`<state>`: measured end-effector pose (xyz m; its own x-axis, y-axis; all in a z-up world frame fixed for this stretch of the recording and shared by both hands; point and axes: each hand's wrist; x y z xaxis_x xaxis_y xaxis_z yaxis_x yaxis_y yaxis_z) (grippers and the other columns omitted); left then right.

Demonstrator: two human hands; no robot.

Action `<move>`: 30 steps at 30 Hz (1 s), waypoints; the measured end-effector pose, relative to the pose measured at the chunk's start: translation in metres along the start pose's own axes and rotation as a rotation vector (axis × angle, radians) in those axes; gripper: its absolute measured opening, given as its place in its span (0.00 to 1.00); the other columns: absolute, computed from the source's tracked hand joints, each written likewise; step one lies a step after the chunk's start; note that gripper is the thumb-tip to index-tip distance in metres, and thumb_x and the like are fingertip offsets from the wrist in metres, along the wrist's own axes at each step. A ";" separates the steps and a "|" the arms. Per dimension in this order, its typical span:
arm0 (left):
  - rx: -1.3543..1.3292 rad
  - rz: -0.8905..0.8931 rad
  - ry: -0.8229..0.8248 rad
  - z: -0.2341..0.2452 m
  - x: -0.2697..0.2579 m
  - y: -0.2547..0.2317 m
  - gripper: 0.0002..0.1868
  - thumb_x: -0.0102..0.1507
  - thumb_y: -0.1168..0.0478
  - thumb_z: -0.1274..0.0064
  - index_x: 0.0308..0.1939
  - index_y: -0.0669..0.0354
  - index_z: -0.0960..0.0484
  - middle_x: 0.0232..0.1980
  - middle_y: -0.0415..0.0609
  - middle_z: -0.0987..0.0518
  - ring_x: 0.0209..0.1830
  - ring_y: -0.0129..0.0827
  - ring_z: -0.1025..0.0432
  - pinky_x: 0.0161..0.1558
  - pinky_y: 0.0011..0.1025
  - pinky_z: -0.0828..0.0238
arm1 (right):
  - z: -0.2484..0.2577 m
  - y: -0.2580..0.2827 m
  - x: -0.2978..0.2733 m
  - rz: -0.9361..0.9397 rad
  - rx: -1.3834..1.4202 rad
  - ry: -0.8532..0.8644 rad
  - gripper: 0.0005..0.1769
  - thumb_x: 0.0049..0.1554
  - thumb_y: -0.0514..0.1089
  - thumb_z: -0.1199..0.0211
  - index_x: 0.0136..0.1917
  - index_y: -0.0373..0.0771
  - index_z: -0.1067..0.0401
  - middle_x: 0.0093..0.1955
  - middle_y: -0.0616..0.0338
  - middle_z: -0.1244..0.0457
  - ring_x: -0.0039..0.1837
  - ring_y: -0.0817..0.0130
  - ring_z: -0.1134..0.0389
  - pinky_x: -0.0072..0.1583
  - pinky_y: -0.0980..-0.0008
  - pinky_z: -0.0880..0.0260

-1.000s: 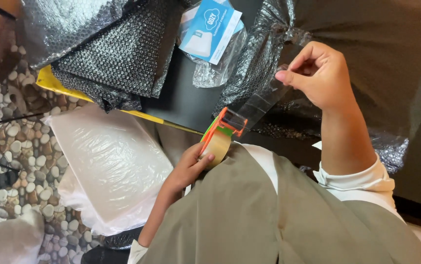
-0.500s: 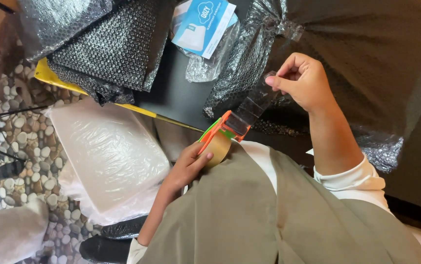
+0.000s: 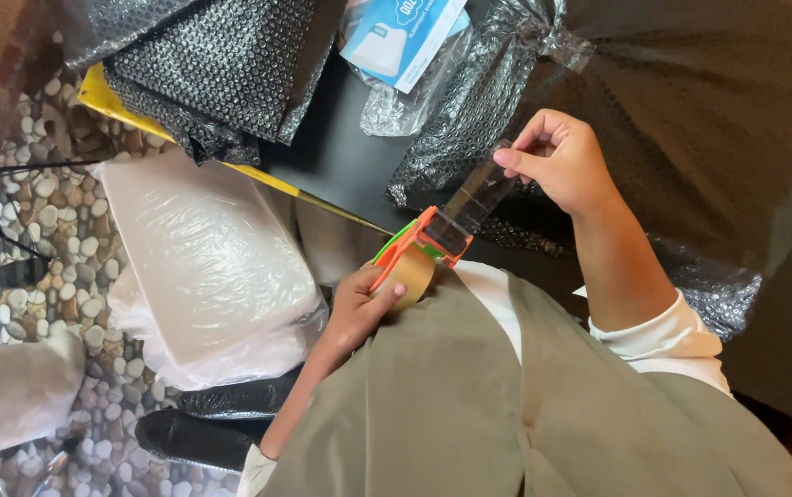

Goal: Dusting a packaged pillow, wrapping it in black bubble wrap, and sealing the package with tape.

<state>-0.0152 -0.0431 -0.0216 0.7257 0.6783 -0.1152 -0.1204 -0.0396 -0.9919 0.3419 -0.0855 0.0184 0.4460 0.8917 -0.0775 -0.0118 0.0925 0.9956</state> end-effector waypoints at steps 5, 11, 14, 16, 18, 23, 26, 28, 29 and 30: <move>-0.072 -0.153 -0.031 -0.001 -0.008 0.034 0.17 0.64 0.58 0.38 0.24 0.59 0.24 0.27 0.49 0.29 0.34 0.40 0.33 0.55 0.43 0.36 | -0.013 -0.019 0.007 -0.067 0.071 0.056 0.13 0.54 0.33 0.24 0.42 0.30 0.30 0.36 0.51 0.35 0.37 0.69 0.27 0.36 0.82 0.28; -0.063 -0.394 -0.017 0.001 -0.017 0.053 0.21 0.69 0.53 0.44 0.25 0.58 0.30 0.27 0.48 0.31 0.31 0.39 0.34 0.65 0.54 0.44 | -0.047 -0.069 0.010 -0.284 0.208 0.152 0.12 0.54 0.35 0.24 0.42 0.33 0.29 0.33 0.54 0.35 0.35 0.70 0.27 0.33 0.82 0.28; -0.018 -0.484 -0.067 0.003 -0.023 0.065 0.23 0.71 0.51 0.47 0.25 0.58 0.31 0.27 0.48 0.33 0.29 0.40 0.34 0.66 0.57 0.46 | -0.080 -0.098 -0.003 -0.451 0.319 0.224 0.11 0.54 0.36 0.26 0.40 0.35 0.29 0.30 0.55 0.35 0.33 0.73 0.29 0.31 0.85 0.33; 0.014 -0.527 -0.105 0.006 -0.030 0.075 0.23 0.71 0.51 0.47 0.25 0.57 0.32 0.27 0.48 0.34 0.29 0.41 0.34 0.65 0.57 0.45 | -0.102 -0.112 -0.017 -0.538 0.381 0.267 0.11 0.55 0.36 0.27 0.38 0.36 0.30 0.29 0.56 0.36 0.31 0.75 0.31 0.29 0.88 0.36; 0.067 -0.599 -0.181 0.010 -0.038 0.089 0.23 0.70 0.51 0.45 0.23 0.58 0.30 0.25 0.49 0.31 0.28 0.44 0.32 0.62 0.59 0.43 | -0.119 -0.117 -0.031 -0.709 0.506 0.311 0.13 0.54 0.36 0.26 0.36 0.35 0.30 0.29 0.53 0.35 0.31 0.70 0.30 0.29 0.80 0.32; 0.094 -0.667 -0.297 0.023 -0.049 0.074 0.23 0.69 0.50 0.46 0.24 0.58 0.29 0.26 0.49 0.29 0.29 0.45 0.29 0.63 0.60 0.42 | -0.136 -0.152 -0.014 -0.704 0.313 0.242 0.12 0.53 0.35 0.26 0.40 0.34 0.30 0.30 0.54 0.36 0.32 0.70 0.31 0.31 0.79 0.30; 0.125 -0.702 -0.359 0.033 -0.061 0.071 0.24 0.70 0.48 0.48 0.25 0.60 0.28 0.27 0.50 0.28 0.33 0.46 0.28 0.66 0.62 0.45 | -0.157 -0.136 -0.019 -0.611 0.055 0.200 0.12 0.52 0.36 0.25 0.42 0.34 0.29 0.31 0.53 0.35 0.33 0.71 0.31 0.32 0.79 0.30; 0.162 -0.730 -0.396 0.045 -0.069 0.079 0.24 0.70 0.48 0.47 0.25 0.60 0.27 0.27 0.49 0.27 0.34 0.45 0.27 0.67 0.62 0.47 | -0.180 -0.135 -0.008 -0.537 -0.092 0.210 0.13 0.51 0.37 0.24 0.41 0.33 0.28 0.31 0.51 0.33 0.32 0.70 0.31 0.32 0.78 0.29; 0.159 -0.663 -0.476 0.052 -0.073 0.085 0.25 0.70 0.47 0.47 0.25 0.61 0.26 0.27 0.51 0.27 0.34 0.46 0.27 0.66 0.61 0.45 | -0.195 -0.146 0.007 -0.376 -0.195 0.247 0.13 0.49 0.40 0.23 0.41 0.39 0.27 0.30 0.56 0.33 0.33 0.72 0.32 0.34 0.77 0.31; 0.147 -0.585 -0.547 0.056 -0.081 0.092 0.25 0.70 0.47 0.47 0.25 0.61 0.26 0.27 0.52 0.27 0.34 0.47 0.27 0.65 0.61 0.43 | -0.207 -0.159 0.014 -0.227 -0.295 0.275 0.13 0.48 0.44 0.22 0.40 0.44 0.26 0.30 0.61 0.32 0.33 0.74 0.32 0.36 0.76 0.32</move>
<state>-0.1231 -0.0607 -0.1002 0.2701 0.8234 0.4991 0.0606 0.5028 -0.8623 0.1643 0.0041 -0.1519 0.2136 0.9150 -0.3422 -0.2131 0.3855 0.8978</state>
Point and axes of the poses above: each hand's wrist, its own x-axis towards the middle knuckle, its own z-axis out of the back of the hand, y = z × x
